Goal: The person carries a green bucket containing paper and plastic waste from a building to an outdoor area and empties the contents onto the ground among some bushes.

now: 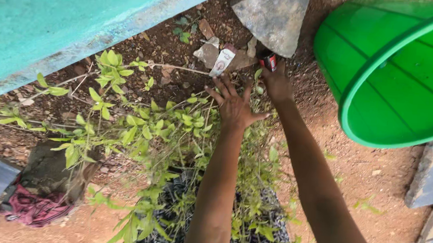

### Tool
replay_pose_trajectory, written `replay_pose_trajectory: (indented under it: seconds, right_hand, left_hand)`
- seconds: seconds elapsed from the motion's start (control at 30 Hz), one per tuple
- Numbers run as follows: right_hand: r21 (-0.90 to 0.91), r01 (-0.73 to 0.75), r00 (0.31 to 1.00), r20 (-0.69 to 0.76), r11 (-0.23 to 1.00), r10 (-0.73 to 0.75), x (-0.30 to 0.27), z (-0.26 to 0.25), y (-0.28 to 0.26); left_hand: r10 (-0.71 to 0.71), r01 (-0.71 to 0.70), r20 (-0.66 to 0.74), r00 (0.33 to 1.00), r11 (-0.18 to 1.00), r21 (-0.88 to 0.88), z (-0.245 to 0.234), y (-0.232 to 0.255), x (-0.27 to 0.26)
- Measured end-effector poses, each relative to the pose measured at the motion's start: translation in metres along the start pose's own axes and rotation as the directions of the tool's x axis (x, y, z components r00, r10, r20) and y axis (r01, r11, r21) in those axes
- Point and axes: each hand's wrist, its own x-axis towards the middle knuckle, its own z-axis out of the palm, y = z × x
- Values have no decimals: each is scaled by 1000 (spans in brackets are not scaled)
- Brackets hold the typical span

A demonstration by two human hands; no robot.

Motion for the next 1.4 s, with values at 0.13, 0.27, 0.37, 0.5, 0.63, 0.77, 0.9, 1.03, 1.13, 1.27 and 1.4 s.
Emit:
replay_pose_trajectory:
  seconds: [0.13, 0.27, 0.37, 0.5, 0.63, 0.77, 0.9, 1.03, 1.13, 1.27, 1.4]
  right_hand:
    - [578, -512, 859, 328, 635, 393, -13, -50, -45]
    - [19, 314, 943, -126, 949, -309, -1, -75, -68]
    - [58, 177, 972, 148, 982, -184, 21, -82, -94]
    - [-9, 207, 962, 182, 978, -202, 45, -67, -110]
    - [-121, 147, 976, 177, 982, -124, 59, -23, -112]
    - [-292, 169, 981, 141, 942, -132, 50, -11, -106]
    - [-166, 355, 909, -170, 920, -381, 36, -39, -108]
    - [-140, 544, 807, -185, 828, -561, 51, -63, -150]
    - [-103, 359, 927, 150, 927, -343, 68, -71, -178]
    - [-87, 278, 957, -61, 957, -284, 83, -58, -181]
    - [-86, 391, 899, -181, 917, -400, 97, -32, -183]
  left_hand:
    - [14, -15, 24, 1000, 999, 38, 6, -6, -1]
    - [27, -36, 98, 995, 996, 87, 4, -5, 6]
    - [35, -39, 48, 998, 996, 76, 11, -6, 2]
    - [70, -70, 6, 998, 996, 55, 17, -8, -1]
    - [90, -85, -54, 994, 992, 88, 24, -11, 0]
    - [88, -82, -51, 995, 992, 99, 21, -12, 0]
    - [85, -92, 58, 995, 985, 144, 20, -11, 0]
    - [107, -98, -167, 980, 993, 62, 27, -10, 1]
    - [111, -114, -137, 984, 993, -17, 28, -12, 7]
    - [137, -147, -174, 975, 988, -43, 31, -11, 11]
    - [93, -142, -257, 962, 974, -178, 75, -12, 19]
